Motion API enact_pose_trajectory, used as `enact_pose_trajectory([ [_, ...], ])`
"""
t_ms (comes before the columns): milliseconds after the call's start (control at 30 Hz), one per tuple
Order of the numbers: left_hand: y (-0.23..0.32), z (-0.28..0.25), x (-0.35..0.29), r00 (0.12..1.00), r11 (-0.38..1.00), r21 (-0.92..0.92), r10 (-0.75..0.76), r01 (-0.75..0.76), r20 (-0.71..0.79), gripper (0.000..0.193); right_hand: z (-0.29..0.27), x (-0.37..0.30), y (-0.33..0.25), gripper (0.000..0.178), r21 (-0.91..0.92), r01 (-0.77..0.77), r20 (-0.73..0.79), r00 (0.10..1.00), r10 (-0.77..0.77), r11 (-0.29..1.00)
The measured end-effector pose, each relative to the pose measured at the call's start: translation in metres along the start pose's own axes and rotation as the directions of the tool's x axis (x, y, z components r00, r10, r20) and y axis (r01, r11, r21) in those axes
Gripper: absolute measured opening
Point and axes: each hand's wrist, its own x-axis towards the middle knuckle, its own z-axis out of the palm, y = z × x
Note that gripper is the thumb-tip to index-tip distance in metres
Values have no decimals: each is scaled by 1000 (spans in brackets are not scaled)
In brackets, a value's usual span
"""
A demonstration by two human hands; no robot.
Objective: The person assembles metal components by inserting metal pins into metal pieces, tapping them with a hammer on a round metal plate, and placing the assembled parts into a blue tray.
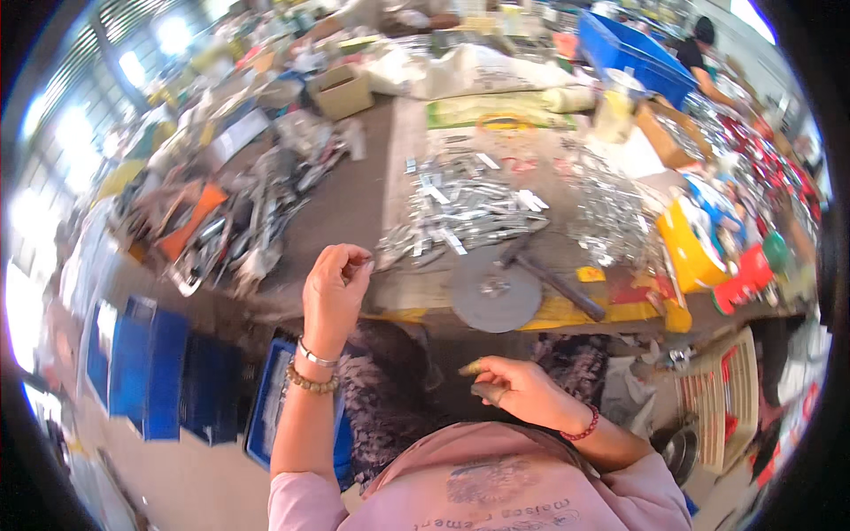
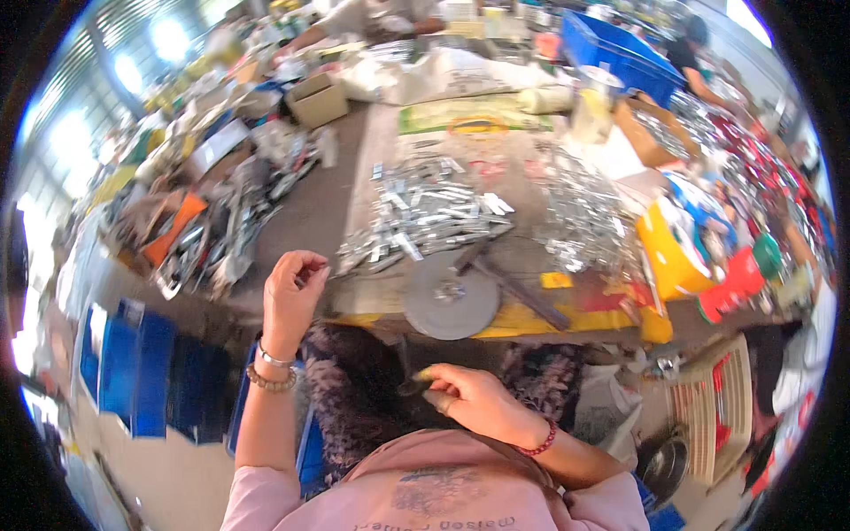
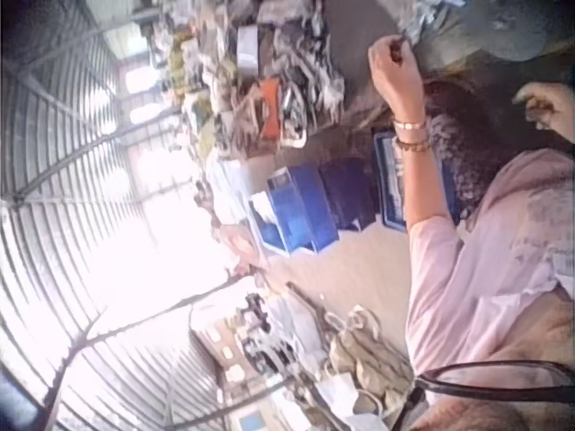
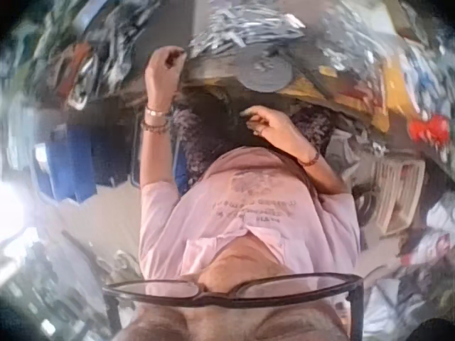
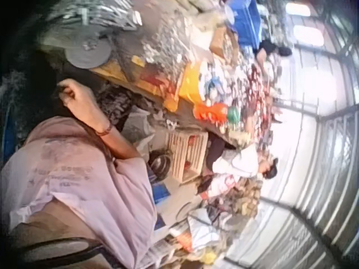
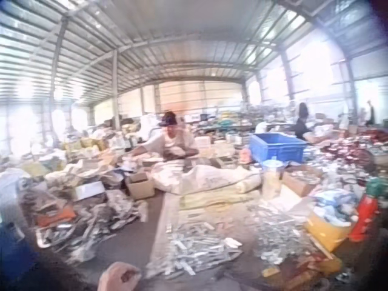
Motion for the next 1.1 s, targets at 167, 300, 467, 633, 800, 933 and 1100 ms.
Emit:
enact_pose_trajectory([
  [167,12,36,25,986,987,158,8,-35,169,22,-35,-23,-24,31,-155,237,-189,946,-264,959],
  [300,12,35,26,985,1000,-1,-12,12,173,20,-83,-40,-29,25,-316,254,-395,841,-370,914],
  [467,42,25,9,978,993,-85,-58,77,201,21,-182,-22,-6,16,-735,-56,-600,519,-609,676],
  [633,79,42,-11,933,971,-230,17,71,359,26,-241,13,19,19,-847,-214,-509,589,-628,486],
  [800,89,48,-13,911,987,-152,114,-57,396,29,-264,28,13,23,-921,-102,-298,806,-511,377],
  [933,93,48,-9,887,980,-171,163,-98,431,23,-266,30,15,16,-955,-74,-228,804,-550,287],
  [1100,96,46,-10,885,988,-135,132,-80,446,17,-253,28,6,11,-962,32,-145,781,-607,270],
])
